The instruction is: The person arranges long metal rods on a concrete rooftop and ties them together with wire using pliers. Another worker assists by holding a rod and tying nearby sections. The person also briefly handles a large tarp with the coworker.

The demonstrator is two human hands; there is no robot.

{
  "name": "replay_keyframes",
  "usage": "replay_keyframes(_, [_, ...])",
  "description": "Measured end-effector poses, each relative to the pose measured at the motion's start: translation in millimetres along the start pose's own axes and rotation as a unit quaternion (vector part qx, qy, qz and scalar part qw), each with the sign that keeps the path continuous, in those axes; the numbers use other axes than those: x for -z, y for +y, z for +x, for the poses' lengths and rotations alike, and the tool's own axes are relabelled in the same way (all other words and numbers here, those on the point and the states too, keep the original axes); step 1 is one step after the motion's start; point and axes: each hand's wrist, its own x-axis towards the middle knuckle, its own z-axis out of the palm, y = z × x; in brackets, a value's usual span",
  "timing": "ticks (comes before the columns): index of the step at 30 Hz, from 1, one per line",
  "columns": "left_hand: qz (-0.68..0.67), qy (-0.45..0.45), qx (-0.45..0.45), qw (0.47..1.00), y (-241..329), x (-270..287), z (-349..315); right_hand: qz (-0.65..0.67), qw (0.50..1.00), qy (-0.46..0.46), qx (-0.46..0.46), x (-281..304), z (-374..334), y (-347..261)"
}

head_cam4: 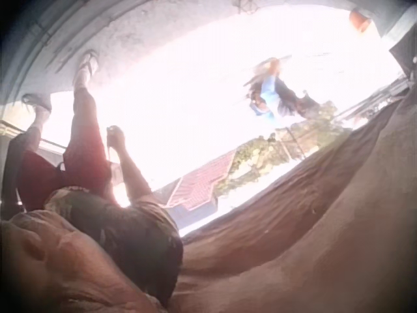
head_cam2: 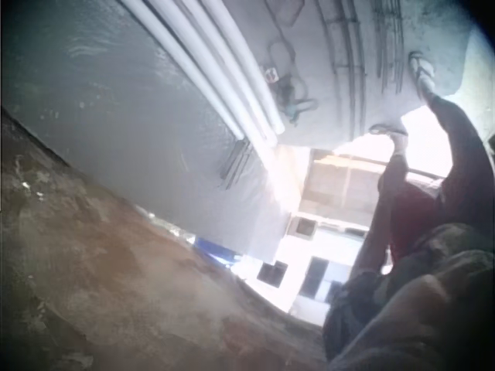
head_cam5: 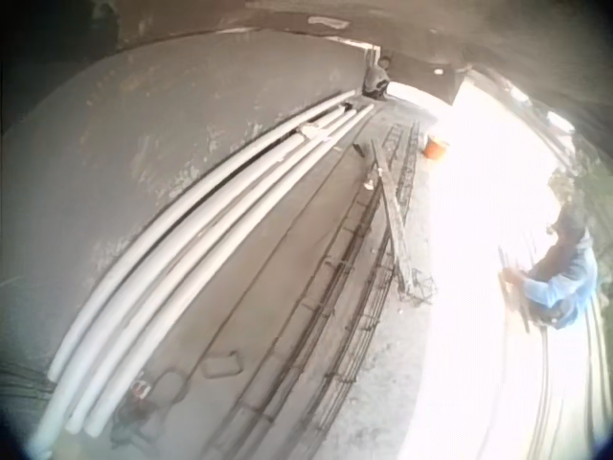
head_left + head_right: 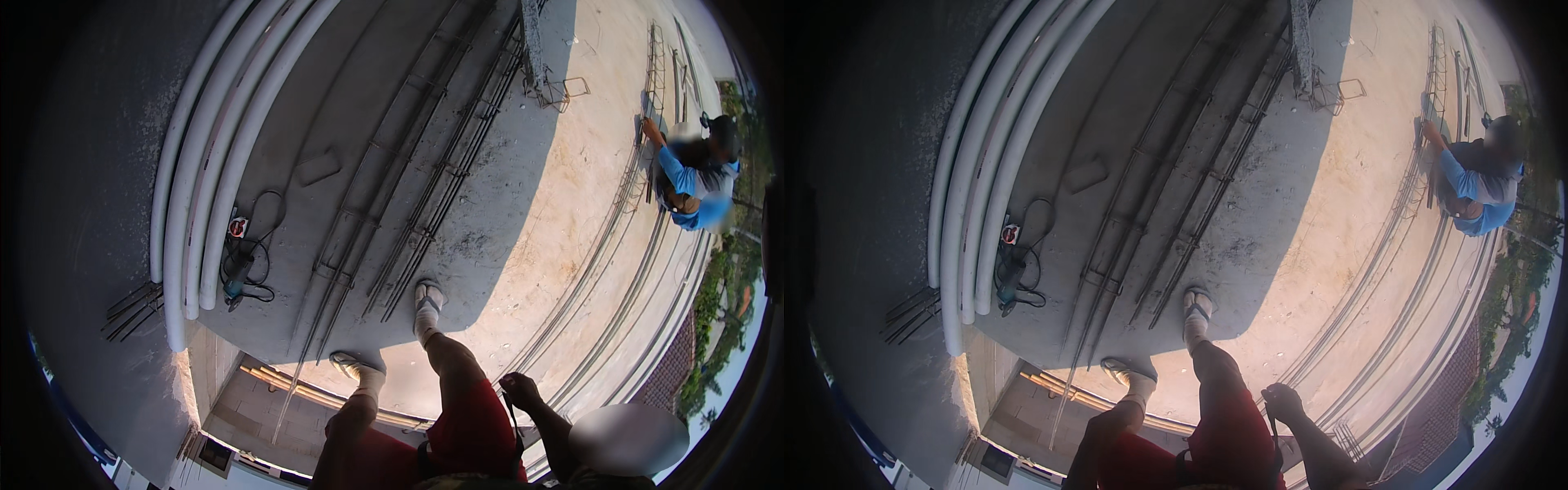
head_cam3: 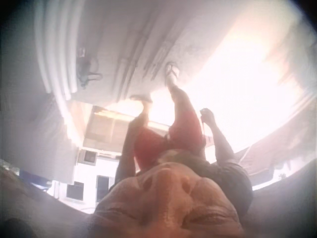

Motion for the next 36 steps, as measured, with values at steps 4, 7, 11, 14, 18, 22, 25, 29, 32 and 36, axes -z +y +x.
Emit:
replay_keyframes(4, [0.022, 0.062, 0.017, 0.998, 76.3, 33.2, -20.9, -0.121, 0.978, -0.171, 0.012, -44.8, -36.6, 87.4])
replay_keyframes(7, [0.015, 0.15, -0.02, 0.988, 121.9, 88.7, -8.0, -0.025, 0.974, -0.211, -0.074, -93.0, -43.7, 129.0])
replay_keyframes(11, [0.017, 0.255, -0.074, 0.964, 116.4, 143.2, 0.2, -0.114, 0.974, -0.096, 0.17, -43.4, -27.7, 75.4])
replay_keyframes(14, [0.076, 0.253, -0.049, 0.963, 91.6, 175.8, 13.8, -0.05, 0.985, -0.051, 0.159, 3.5, -12.3, 3.7])
replay_keyframes(18, [0.057, 0.211, -0.032, 0.975, 52.0, 215.4, 65.5, -0.003, 0.988, 0.039, 0.153, 14.9, 4.5, -33.5])
replay_keyframes(22, [0.235, 0.088, -0.091, 0.964, -6.8, 261.5, 185.7, -0.171, 0.982, -0.028, 0.068, 1.2, -20.7, -67.8])
replay_keyframes(25, [0.067, 0.076, -0.008, 0.995, -0.6, 304.5, 206.3, -0.011, 0.992, -0.068, -0.11, -36.5, -87.2, -114.5])
replay_keyframes(29, [-0.126, 0.061, 0.126, 0.982, 14.6, 373.4, 207.6, -0.136, 0.944, -0.286, -0.09, -21.1, -112.9, -189.1])
replay_keyframes(32, [-0.156, 0.044, 0.191, 0.968, 35.1, 427.5, 208.5, -0.188, 0.919, -0.342, -0.059, 3.6, -111.6, -212.3])
replay_keyframes(36, [-0.174, 0.044, 0.204, 0.962, 75.7, 470.1, 235.3, -0.007, 0.984, -0.181, 0.0, 64.4, -72.9, -272.1])
